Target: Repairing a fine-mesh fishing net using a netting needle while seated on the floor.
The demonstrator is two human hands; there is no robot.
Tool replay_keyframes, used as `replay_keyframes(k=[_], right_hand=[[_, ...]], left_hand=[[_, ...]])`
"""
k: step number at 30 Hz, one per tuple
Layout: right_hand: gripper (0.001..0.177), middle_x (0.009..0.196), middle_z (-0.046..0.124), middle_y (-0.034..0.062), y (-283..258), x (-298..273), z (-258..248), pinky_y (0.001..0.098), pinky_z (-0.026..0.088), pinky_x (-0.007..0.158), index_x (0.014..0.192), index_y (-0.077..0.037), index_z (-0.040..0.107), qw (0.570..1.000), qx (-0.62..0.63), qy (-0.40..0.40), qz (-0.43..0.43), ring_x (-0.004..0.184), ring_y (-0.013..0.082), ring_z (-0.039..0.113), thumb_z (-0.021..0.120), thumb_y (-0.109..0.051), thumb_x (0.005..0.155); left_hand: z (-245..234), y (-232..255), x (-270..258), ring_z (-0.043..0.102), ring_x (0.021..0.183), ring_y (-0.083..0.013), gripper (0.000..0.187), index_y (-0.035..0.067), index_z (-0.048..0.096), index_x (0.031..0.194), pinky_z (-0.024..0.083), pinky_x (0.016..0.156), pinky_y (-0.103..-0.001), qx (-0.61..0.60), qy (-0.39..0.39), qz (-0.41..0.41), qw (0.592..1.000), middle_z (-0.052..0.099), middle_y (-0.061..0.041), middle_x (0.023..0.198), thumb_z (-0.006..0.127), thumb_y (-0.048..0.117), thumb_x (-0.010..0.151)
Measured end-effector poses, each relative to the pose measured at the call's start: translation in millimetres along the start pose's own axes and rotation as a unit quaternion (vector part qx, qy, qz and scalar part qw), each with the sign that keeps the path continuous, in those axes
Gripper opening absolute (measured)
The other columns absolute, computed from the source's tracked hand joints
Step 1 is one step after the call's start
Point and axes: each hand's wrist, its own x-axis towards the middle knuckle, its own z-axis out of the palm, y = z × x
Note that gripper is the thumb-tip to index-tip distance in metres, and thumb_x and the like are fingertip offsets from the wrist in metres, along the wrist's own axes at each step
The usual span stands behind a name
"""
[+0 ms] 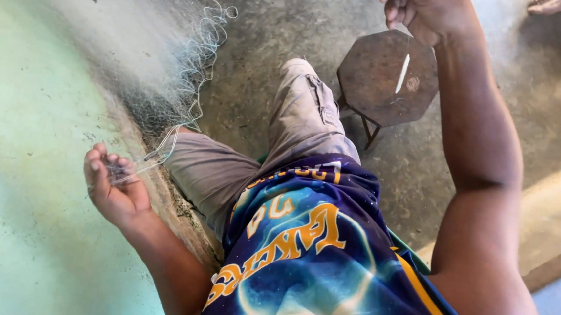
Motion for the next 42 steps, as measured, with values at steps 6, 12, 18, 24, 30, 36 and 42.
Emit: replay_keyframes(k=[6, 12, 18, 24, 30, 36, 42], right_hand=[[0.015, 0.080, 0.069, 0.0023, 61, 12, -37, 0.0191, 0.063, 0.054, 0.097, -0.005, 0.068, 0.991, -0.025, 0.126, 0.035, 0.059, 0.0069, 0.066, 0.066, -0.010, 0.110], [0.010, 0.076, 0.067, -0.0016, 136, 1, -77, 0.0196, 0.058, 0.056, 0.096, -0.018, 0.071, 0.976, -0.076, 0.187, 0.083, 0.062, 0.0058, 0.065, 0.072, -0.024, 0.105], [0.010, 0.091, 0.073, 0.0026, 146, -23, -61, 0.0180, 0.058, 0.063, 0.111, -0.009, 0.072, 0.945, -0.210, 0.201, 0.149, 0.071, 0.0073, 0.067, 0.067, -0.013, 0.105], [0.021, 0.066, 0.070, 0.0014, 318, -14, -183, 0.0389, 0.060, 0.061, 0.102, -0.029, 0.082, 0.836, -0.393, 0.380, 0.053, 0.066, 0.0208, 0.074, 0.074, -0.049, 0.097], [0.027, 0.085, 0.073, 0.0117, 380, -77, -167, 0.0399, 0.072, 0.055, 0.112, -0.006, 0.065, 0.834, 0.064, 0.549, 0.005, 0.061, 0.0237, 0.079, 0.066, -0.030, 0.099], [0.011, 0.076, 0.056, -0.0011, 313, -68, -61, 0.0274, 0.043, 0.065, 0.081, -0.014, 0.064, 0.714, 0.027, 0.686, -0.139, 0.071, 0.0113, 0.047, 0.066, -0.020, 0.089], [0.018, 0.066, 0.053, -0.0079, 251, 32, 85, 0.0162, 0.040, 0.048, 0.083, -0.015, 0.063, 0.922, 0.278, 0.268, 0.040, 0.054, 0.0039, 0.051, 0.067, -0.026, 0.097]], left_hand=[[-9, 6, -5, 0.072, 0.092, -0.0127, 0.015, 0.005, 0.076, 0.115, 0.063, 0.081, -0.024, 0.011, 0.000, -0.001, 1.000, 0.075, -0.010, 0.120, 0.070, 0.006, 0.101], [-11, 8, -3, 0.069, 0.095, -0.0116, 0.015, 0.005, 0.075, 0.115, 0.061, 0.083, -0.024, 0.039, 0.008, 0.002, 0.999, 0.074, -0.009, 0.122, 0.071, 0.007, 0.100], [3, 4, -6, 0.070, 0.097, -0.0117, 0.016, 0.006, 0.075, 0.116, 0.061, 0.085, -0.024, 0.049, -0.009, 0.002, 0.999, 0.074, -0.009, 0.123, 0.070, 0.008, 0.101], [-21, -5, -4, 0.074, 0.106, -0.0175, 0.019, 0.007, 0.072, 0.119, 0.066, 0.099, -0.029, -0.009, 0.009, 0.009, 1.000, 0.073, -0.015, 0.126, 0.060, 0.009, 0.104], [-43, -8, -19, 0.069, 0.126, -0.0215, 0.029, 0.006, 0.070, 0.130, 0.058, 0.121, -0.035, -0.050, 0.079, 0.035, 0.995, 0.068, -0.015, 0.140, 0.062, 0.011, 0.103], [15, -31, -66, 0.070, 0.120, -0.0319, 0.027, 0.000, 0.074, 0.114, 0.054, 0.114, -0.048, -0.111, 0.123, 0.090, 0.982, 0.073, -0.021, 0.123, 0.076, 0.003, 0.088], [37, -54, -123, 0.049, 0.144, -0.0372, 0.034, 0.010, 0.068, 0.135, 0.036, 0.124, -0.056, -0.110, -0.062, 0.006, 0.992, 0.061, -0.020, 0.145, 0.061, 0.015, 0.102]])
